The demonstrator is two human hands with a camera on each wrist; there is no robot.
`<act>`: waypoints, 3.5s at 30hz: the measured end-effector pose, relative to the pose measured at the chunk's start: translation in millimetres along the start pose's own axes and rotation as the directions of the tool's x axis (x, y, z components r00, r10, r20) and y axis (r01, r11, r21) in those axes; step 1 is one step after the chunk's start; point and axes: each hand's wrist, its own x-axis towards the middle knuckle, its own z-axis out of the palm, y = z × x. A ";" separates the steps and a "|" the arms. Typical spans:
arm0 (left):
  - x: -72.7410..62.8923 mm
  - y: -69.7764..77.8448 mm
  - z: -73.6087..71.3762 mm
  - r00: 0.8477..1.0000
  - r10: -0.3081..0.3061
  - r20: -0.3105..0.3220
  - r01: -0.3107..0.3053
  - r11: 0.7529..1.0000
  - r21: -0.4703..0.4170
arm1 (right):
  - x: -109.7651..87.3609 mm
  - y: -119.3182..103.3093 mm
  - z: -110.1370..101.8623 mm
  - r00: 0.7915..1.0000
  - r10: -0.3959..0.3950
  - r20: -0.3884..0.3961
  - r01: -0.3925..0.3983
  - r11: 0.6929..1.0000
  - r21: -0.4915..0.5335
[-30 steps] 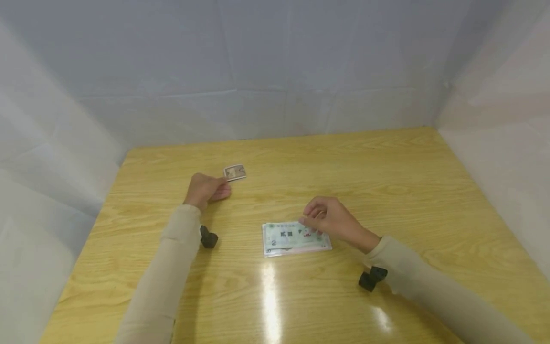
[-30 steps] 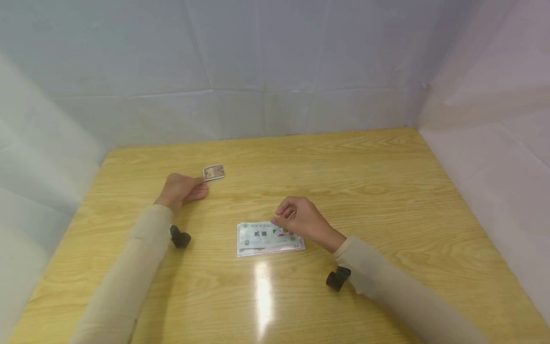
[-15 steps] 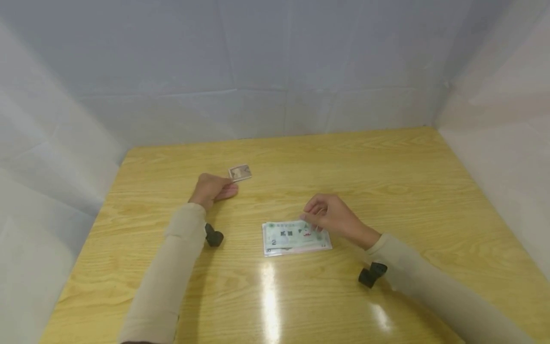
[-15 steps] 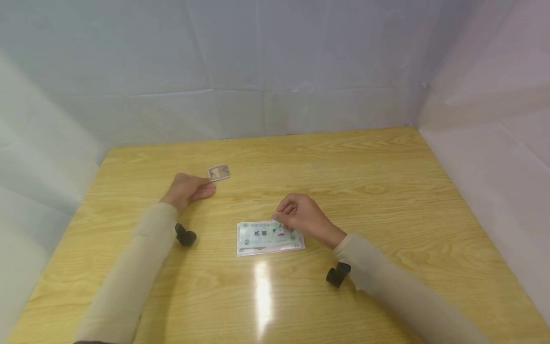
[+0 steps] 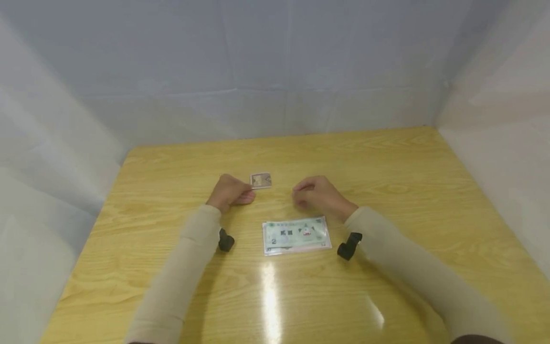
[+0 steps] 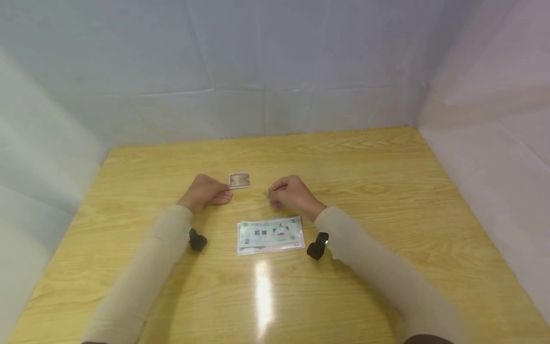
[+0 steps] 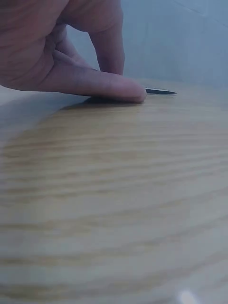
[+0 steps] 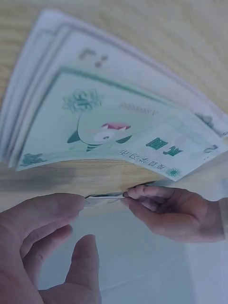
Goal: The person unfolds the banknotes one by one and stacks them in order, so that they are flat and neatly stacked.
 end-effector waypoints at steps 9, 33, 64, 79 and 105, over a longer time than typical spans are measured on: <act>-6.0 -0.9 27.3 0.999 0.025 0.041 -0.029 0.996 0.082 | 20.3 -4.4 7.7 0.989 0.140 -0.056 -0.129 0.977 0.169; -14.6 1.1 50.4 0.992 0.025 0.122 -0.035 0.996 0.083 | 30.9 -6.2 2.1 0.970 0.234 -0.064 -0.186 0.887 0.424; -65.8 12.0 46.4 0.971 0.093 0.221 -0.070 0.991 -0.111 | -20.9 -10.3 -1.9 0.998 0.064 0.029 -0.070 0.925 0.374; -81.1 3.4 59.2 0.957 0.137 0.257 -0.103 0.984 -0.142 | -39.3 -4.0 16.5 0.999 -0.014 -0.034 0.019 0.989 0.147; -85.0 0.4 71.5 0.968 0.160 0.193 -0.143 0.985 -0.101 | -58.1 -9.9 17.3 0.998 -0.066 0.000 0.066 0.998 -0.008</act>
